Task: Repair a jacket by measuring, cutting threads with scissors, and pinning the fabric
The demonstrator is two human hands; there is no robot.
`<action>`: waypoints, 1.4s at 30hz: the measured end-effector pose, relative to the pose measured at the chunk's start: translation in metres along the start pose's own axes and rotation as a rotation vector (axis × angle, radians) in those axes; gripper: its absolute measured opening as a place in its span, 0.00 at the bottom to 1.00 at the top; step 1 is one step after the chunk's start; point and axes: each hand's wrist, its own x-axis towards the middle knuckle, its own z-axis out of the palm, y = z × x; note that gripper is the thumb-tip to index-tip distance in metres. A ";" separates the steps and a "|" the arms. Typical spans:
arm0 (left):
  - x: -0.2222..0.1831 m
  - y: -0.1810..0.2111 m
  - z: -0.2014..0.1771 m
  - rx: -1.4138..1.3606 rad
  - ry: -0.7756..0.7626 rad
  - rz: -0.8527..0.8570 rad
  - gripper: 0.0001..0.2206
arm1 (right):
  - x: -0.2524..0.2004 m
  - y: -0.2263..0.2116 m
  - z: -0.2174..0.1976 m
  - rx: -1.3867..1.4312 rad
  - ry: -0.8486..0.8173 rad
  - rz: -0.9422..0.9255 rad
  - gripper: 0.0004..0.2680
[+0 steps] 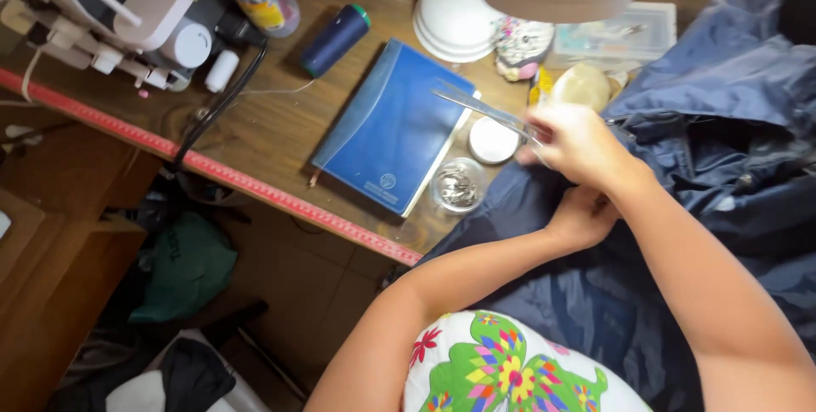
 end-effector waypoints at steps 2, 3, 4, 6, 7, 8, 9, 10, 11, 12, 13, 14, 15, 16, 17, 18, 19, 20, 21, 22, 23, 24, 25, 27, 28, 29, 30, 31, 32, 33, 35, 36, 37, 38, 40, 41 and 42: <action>0.003 -0.024 0.020 -0.265 -0.001 -0.119 0.10 | 0.041 -0.004 0.024 0.022 -0.075 -0.074 0.17; 0.005 -0.021 0.019 -0.310 0.028 -0.126 0.09 | 0.058 -0.009 0.036 -0.034 -0.104 -0.080 0.14; 0.005 -0.018 0.021 -0.357 0.049 -0.134 0.09 | 0.073 -0.012 0.048 -0.090 -0.133 -0.080 0.11; 0.005 -0.012 0.016 -0.430 0.069 -0.145 0.08 | 0.095 -0.029 0.063 -0.180 -0.137 -0.077 0.07; 0.006 -0.008 0.017 -0.500 0.095 -0.157 0.08 | 0.105 -0.035 0.069 -0.267 -0.141 -0.081 0.03; 0.007 -0.004 0.015 -0.505 0.070 -0.152 0.08 | 0.106 -0.037 0.075 -0.279 -0.134 -0.059 0.03; 0.009 0.000 0.013 -0.574 0.085 -0.162 0.07 | 0.106 -0.039 0.080 -0.373 0.027 -0.177 0.06; 0.007 0.003 0.014 -0.642 0.094 -0.179 0.06 | 0.103 -0.040 0.086 -0.468 0.184 -0.290 0.08; 0.009 0.006 0.013 -0.646 0.063 -0.181 0.06 | 0.102 -0.036 0.092 -0.482 0.186 -0.262 0.08; 0.008 0.007 0.012 -0.711 0.066 -0.206 0.06 | 0.099 -0.033 0.099 -0.365 0.287 -0.343 0.10; 0.007 0.008 0.012 -0.775 0.069 -0.234 0.05 | 0.096 -0.029 0.105 -0.250 0.391 -0.424 0.11; 0.008 0.000 0.013 -0.772 0.027 -0.240 0.05 | 0.074 -0.042 0.083 -0.270 0.402 -0.389 0.11; 0.010 -0.008 0.015 -0.829 0.016 -0.222 0.05 | 0.052 -0.055 0.060 -0.196 0.451 -0.341 0.11; 0.015 -0.016 0.016 -0.884 -0.002 -0.201 0.04 | 0.032 -0.069 0.038 -0.130 0.510 -0.293 0.11; 0.020 -0.009 0.008 -0.878 -0.052 -0.205 0.04 | 0.003 -0.068 0.024 -0.157 0.532 -0.258 0.11; 0.022 -0.002 0.005 -0.808 -0.028 -0.174 0.03 | -0.031 -0.069 0.013 -0.094 0.618 -0.136 0.12; 0.025 0.004 0.002 -0.740 -0.004 -0.139 0.03 | -0.066 -0.073 0.004 -0.030 0.709 -0.017 0.12; 0.029 0.022 -0.004 -0.741 -0.062 -0.142 0.03 | -0.097 -0.070 0.002 -0.065 0.733 0.023 0.12; 0.034 0.039 -0.009 -0.648 0.001 -0.079 0.02 | -0.127 -0.068 0.001 -0.156 0.815 0.200 0.09; 0.036 0.057 -0.014 -0.557 0.069 -0.023 0.03 | -0.159 -0.072 0.001 -0.240 0.884 0.383 0.07; 0.044 0.083 -0.011 -0.562 0.016 -0.034 0.03 | -0.190 -0.060 -0.009 -0.267 0.898 0.428 0.07; 0.051 0.106 -0.012 -0.708 -0.021 0.012 0.05 | -0.221 -0.051 -0.012 -0.298 0.887 0.546 0.14; 0.057 0.129 -0.011 -0.855 -0.057 0.051 0.06 | -0.253 -0.045 -0.015 -0.326 0.875 0.666 0.20; 0.082 0.151 0.008 -0.993 -0.098 0.037 0.06 | -0.295 -0.030 -0.026 -0.512 0.808 0.764 0.24; 0.094 0.163 0.017 -1.136 -0.084 0.023 0.06 | -0.316 -0.023 -0.033 -0.675 0.701 0.821 0.28; 0.107 0.178 0.024 -1.136 -0.105 0.014 0.06 | -0.341 -0.009 -0.035 -0.682 0.706 0.842 0.28; 0.120 0.192 0.031 -1.214 -0.152 0.099 0.05 | -0.365 0.007 -0.037 -0.618 0.692 0.897 0.26; 0.134 0.206 0.038 -1.293 -0.200 0.184 0.06 | -0.390 0.023 -0.038 -0.554 0.678 0.951 0.24; 0.147 0.211 0.045 -1.298 -0.209 0.183 0.06 | -0.406 0.035 -0.053 -0.562 0.681 0.956 0.24; 0.160 0.216 0.052 -1.189 -0.178 0.322 0.07 | -0.423 0.048 -0.069 -0.533 0.737 0.874 0.21; 0.161 0.210 0.061 -1.076 -0.148 0.439 0.09 | -0.456 0.063 -0.093 -0.500 0.781 0.805 0.21; 0.154 0.202 0.065 -0.620 -0.154 0.659 0.06 | -0.471 0.069 -0.102 -0.390 0.793 0.823 0.16; 0.147 0.194 0.069 -0.151 -0.158 0.849 0.07 | -0.487 0.076 -0.111 -0.280 0.805 0.838 0.12; 0.116 0.191 0.071 -0.169 -0.182 0.857 0.07 | -0.497 0.072 -0.104 -0.297 0.818 0.860 0.12; 0.055 0.186 0.071 0.424 -0.369 1.265 0.33 | -0.518 0.065 -0.092 -0.290 0.803 0.930 0.07; 0.036 0.176 0.079 0.406 -0.387 1.270 0.33 | -0.520 0.053 -0.087 -0.299 0.805 0.953 0.07; 0.016 0.163 0.085 0.690 -0.438 1.244 0.33 | -0.520 0.047 -0.081 -0.311 0.806 0.955 0.07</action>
